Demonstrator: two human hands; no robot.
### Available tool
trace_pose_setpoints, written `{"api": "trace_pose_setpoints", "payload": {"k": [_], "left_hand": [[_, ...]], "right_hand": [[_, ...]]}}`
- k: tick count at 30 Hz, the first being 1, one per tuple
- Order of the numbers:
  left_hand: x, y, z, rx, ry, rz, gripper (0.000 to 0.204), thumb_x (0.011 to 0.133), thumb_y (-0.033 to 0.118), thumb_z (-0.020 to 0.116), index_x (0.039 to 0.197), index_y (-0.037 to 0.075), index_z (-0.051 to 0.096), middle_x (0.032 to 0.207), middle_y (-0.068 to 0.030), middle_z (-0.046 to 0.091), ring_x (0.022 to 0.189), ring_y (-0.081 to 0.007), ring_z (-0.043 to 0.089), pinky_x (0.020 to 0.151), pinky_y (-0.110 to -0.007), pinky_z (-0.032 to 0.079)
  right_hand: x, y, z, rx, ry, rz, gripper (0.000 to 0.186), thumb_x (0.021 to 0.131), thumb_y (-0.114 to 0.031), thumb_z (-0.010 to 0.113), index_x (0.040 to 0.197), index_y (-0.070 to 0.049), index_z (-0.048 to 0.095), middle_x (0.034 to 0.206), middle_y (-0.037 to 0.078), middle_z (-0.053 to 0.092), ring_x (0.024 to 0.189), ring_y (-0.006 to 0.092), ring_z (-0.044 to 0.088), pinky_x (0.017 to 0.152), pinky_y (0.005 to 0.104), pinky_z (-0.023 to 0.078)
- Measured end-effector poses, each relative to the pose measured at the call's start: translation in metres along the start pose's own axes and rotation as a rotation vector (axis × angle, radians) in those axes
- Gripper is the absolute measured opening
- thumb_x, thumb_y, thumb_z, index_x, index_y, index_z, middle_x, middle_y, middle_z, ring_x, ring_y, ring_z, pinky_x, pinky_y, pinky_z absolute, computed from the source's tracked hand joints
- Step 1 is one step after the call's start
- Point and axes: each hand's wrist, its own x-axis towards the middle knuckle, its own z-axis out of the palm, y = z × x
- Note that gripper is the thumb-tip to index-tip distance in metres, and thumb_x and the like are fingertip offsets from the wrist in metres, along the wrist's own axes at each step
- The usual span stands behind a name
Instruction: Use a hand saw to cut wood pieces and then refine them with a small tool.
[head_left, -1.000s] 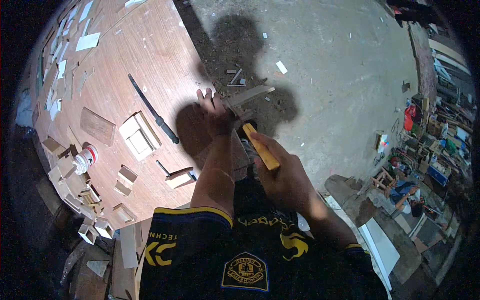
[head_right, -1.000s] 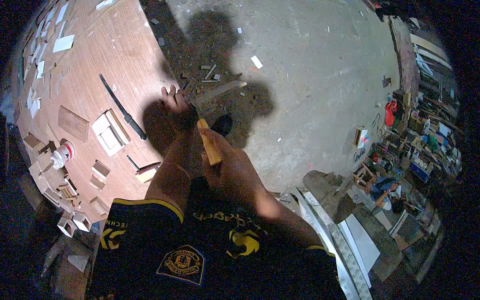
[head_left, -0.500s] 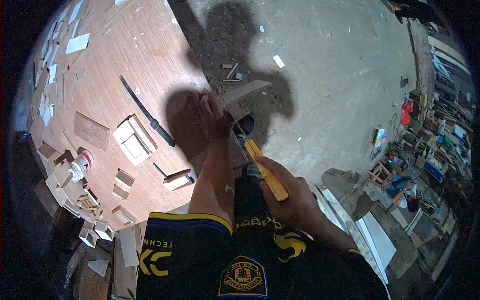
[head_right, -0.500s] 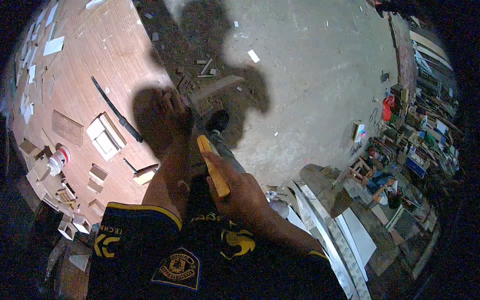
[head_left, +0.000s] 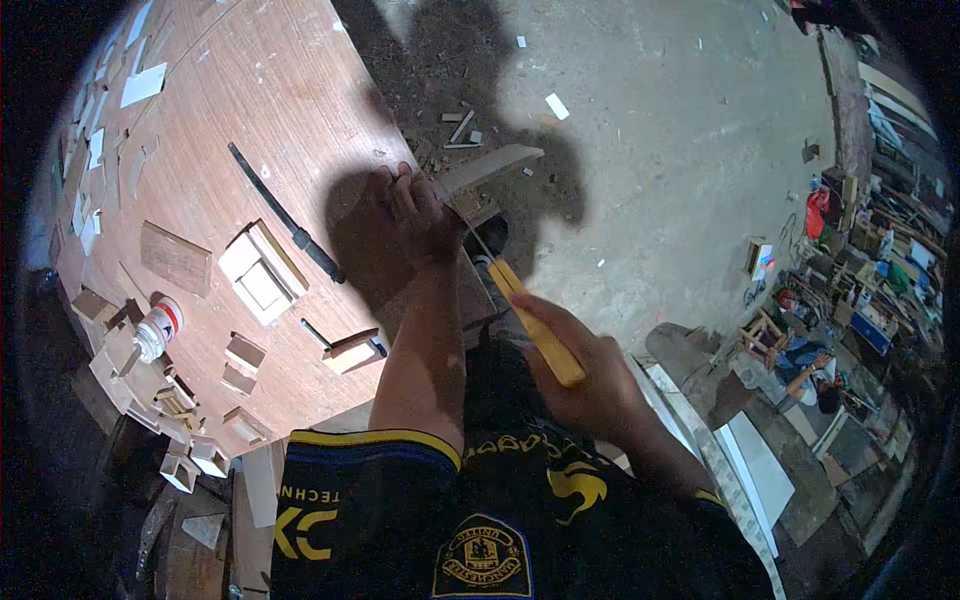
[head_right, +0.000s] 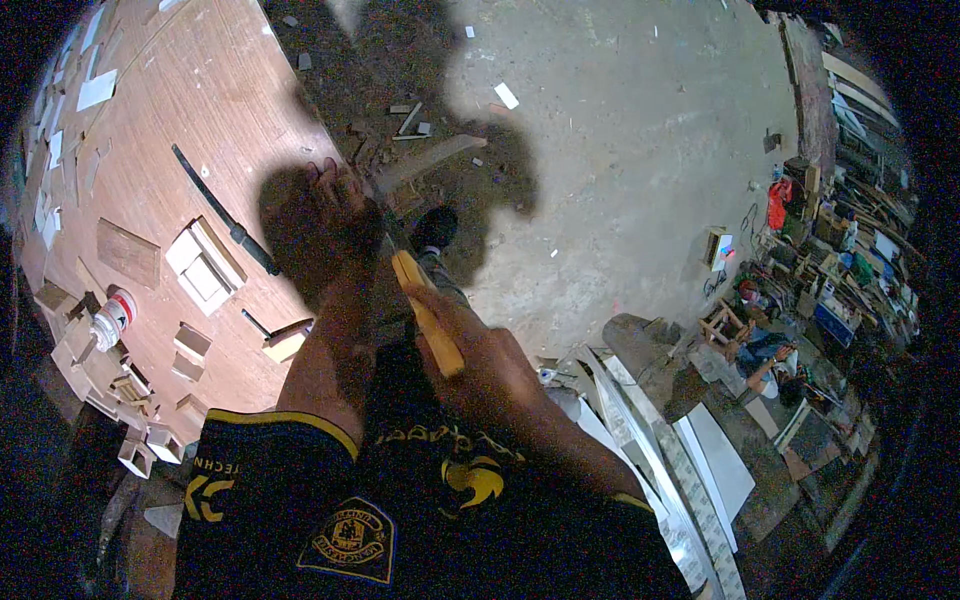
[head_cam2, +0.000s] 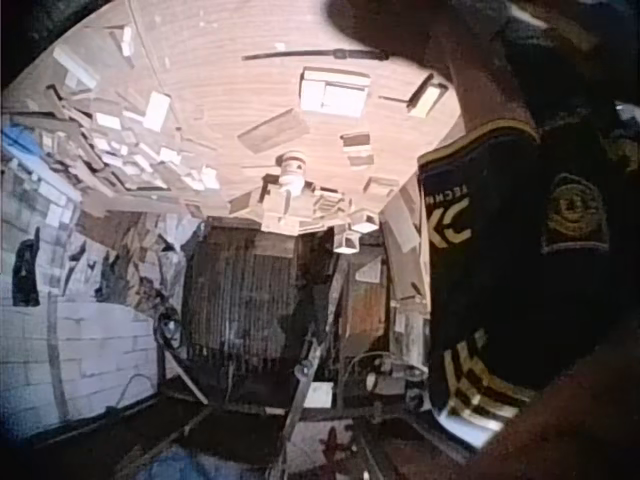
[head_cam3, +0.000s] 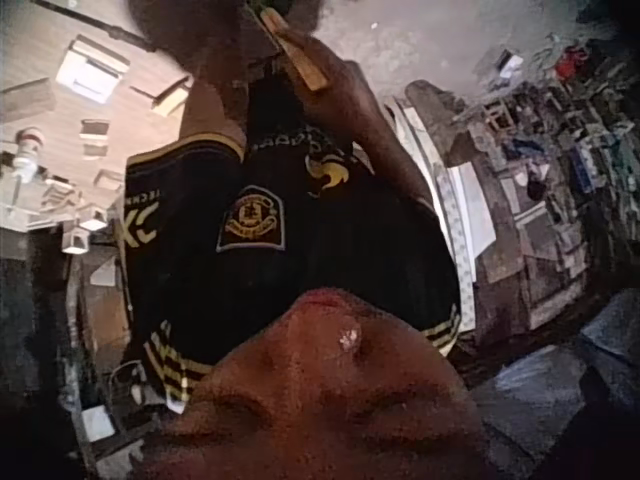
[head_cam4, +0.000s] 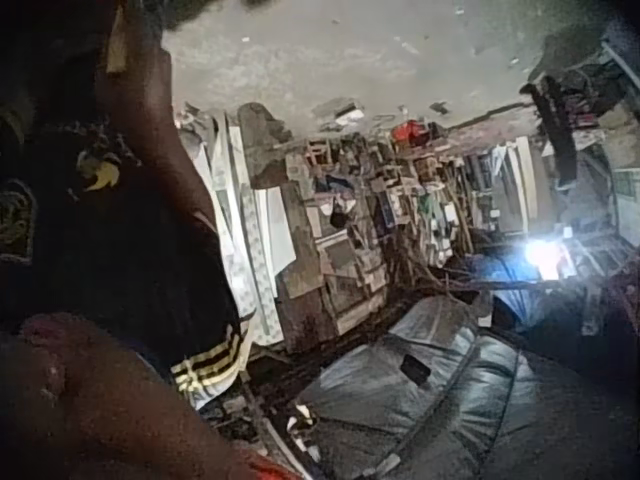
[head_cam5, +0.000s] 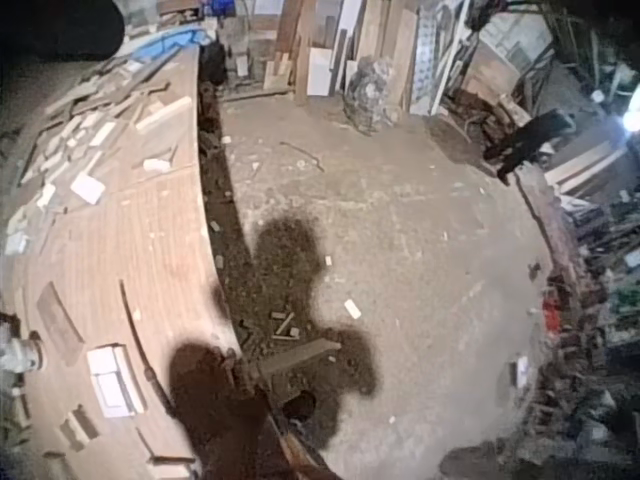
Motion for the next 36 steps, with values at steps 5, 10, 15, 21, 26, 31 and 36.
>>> {"api": "trace_pose_setpoints", "payload": {"k": [5, 10, 15, 21, 26, 31, 36], "left_hand": [[-0.005, -0.004, 0.007, 0.049, 0.002, -0.01, 0.068, 0.087, 0.058, 0.058, 0.112, -0.005, 0.059, 0.123, -0.0206, 0.048, 0.133, -0.0428, 0.039, 0.112, -0.06, 0.028], [-0.008, -0.009, 0.003, -0.06, 0.041, 0.0, 0.073, 0.09, 0.06, 0.052, 0.12, -0.007, 0.056, 0.131, -0.0225, 0.043, 0.136, -0.043, 0.035, 0.113, -0.058, 0.027], [-0.008, 0.0, 0.007, -0.075, 0.012, -0.029, 0.077, 0.092, 0.061, 0.048, 0.126, -0.008, 0.053, 0.13, -0.0214, 0.045, 0.135, -0.044, 0.036, 0.113, -0.058, 0.027], [0.002, 0.006, -0.006, 0.089, -0.024, 0.034, 0.076, 0.092, 0.058, 0.05, 0.127, -0.009, 0.053, 0.126, -0.0205, 0.048, 0.131, -0.0445, 0.04, 0.113, -0.056, 0.029], [-0.017, -0.022, 0.022, 0.081, -0.105, -0.019, 0.078, 0.091, 0.06, 0.05, 0.129, -0.008, 0.052, 0.125, -0.0204, 0.048, 0.13, -0.0441, 0.042, 0.112, -0.054, 0.031], [-0.01, -0.002, 0.0, 0.04, -0.017, -0.02, 0.078, 0.092, 0.063, 0.046, 0.125, -0.007, 0.054, 0.124, -0.0201, 0.049, 0.128, -0.0439, 0.043, 0.111, -0.054, 0.032], [0.005, 0.005, -0.011, 0.009, 0.082, -0.005, 0.08, 0.092, 0.067, 0.042, 0.121, -0.006, 0.057, 0.122, -0.0199, 0.049, 0.125, -0.0437, 0.045, 0.11, -0.055, 0.033]], "right_hand": [[-0.002, 0.01, -0.001, 0.05, 0.015, -0.033, 0.046, 0.094, -0.006, 0.054, 0.139, -0.011, 0.045, 0.123, 0.024, 0.061, 0.109, 0.0328, 0.066, 0.088, 0.0412, 0.055], [-0.025, -0.005, -0.01, -0.03, 0.01, -0.1, 0.049, 0.093, -0.005, 0.055, 0.14, -0.012, 0.043, 0.12, 0.024, 0.063, 0.099, 0.0309, 0.07, 0.084, 0.0407, 0.056], [-0.006, 0.001, -0.004, 0.066, -0.028, 0.052, 0.049, 0.092, -0.005, 0.055, 0.139, -0.012, 0.044, 0.122, 0.024, 0.062, 0.105, 0.0324, 0.067, 0.088, 0.0416, 0.055], [-0.009, 0.009, -0.005, 0.082, 0.024, -0.009, 0.047, 0.092, -0.004, 0.056, 0.137, -0.01, 0.047, 0.124, 0.023, 0.062, 0.111, 0.0354, 0.064, 0.09, 0.0419, 0.054], [-0.005, 0.004, 0.0, 0.053, 0.017, -0.056, 0.049, 0.091, -0.002, 0.056, 0.138, -0.01, 0.046, 0.126, 0.022, 0.061, 0.113, 0.0346, 0.063, 0.093, 0.0408, 0.053], [-0.011, 0.008, -0.006, 0.093, 0.002, -0.016, 0.051, 0.092, -0.004, 0.057, 0.141, -0.011, 0.042, 0.126, 0.022, 0.061, 0.113, 0.0351, 0.063, 0.092, 0.0419, 0.054], [-0.021, 0.004, -0.009, 0.0, -0.027, -0.121, 0.054, 0.092, -0.002, 0.057, 0.142, -0.011, 0.04, 0.123, 0.024, 0.061, 0.11, 0.036, 0.065, 0.09, 0.0419, 0.056]]}}
